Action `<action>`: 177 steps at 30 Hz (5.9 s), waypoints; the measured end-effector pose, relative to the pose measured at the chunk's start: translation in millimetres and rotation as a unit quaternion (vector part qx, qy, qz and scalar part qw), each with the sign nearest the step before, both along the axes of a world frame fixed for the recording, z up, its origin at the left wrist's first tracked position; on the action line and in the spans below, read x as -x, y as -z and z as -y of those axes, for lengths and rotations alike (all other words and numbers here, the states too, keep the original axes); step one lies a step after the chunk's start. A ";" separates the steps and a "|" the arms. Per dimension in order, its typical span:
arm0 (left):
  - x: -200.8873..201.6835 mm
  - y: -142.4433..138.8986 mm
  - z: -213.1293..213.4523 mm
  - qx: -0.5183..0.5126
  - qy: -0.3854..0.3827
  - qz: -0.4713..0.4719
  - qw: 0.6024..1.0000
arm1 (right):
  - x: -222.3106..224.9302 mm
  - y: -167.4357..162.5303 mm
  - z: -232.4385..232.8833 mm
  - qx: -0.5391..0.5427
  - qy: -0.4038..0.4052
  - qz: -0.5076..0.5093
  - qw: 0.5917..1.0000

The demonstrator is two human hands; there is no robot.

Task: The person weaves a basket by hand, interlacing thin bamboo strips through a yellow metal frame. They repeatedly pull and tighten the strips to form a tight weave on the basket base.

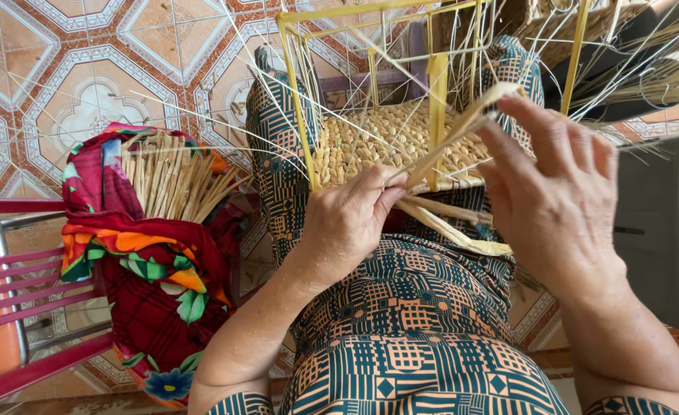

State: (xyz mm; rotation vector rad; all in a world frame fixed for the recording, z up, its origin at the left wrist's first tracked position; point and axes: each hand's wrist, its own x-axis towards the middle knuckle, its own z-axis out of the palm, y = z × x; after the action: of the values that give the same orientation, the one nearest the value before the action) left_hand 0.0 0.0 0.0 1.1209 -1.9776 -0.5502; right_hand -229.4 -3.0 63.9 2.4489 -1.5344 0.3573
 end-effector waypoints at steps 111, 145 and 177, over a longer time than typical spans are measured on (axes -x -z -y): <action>-2.1 -48.1 3.7 -0.209 -0.024 -0.106 0.972 | 9.2 -15.5 -49.6 -0.029 -0.036 0.191 0.980; 22.5 -26.2 6.1 0.030 -0.059 0.054 0.996 | -15.6 21.1 7.5 -0.279 0.032 0.370 0.886; 8.8 -41.9 25.4 -0.280 -0.073 -0.120 0.950 | 2.9 49.1 -8.5 -0.342 0.146 0.526 0.765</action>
State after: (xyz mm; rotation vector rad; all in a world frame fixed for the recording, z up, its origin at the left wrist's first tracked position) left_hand -8.8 -25.4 41.9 1.4443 -1.5486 -1.1561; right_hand -232.4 5.5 14.8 2.4706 -2.8671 1.5474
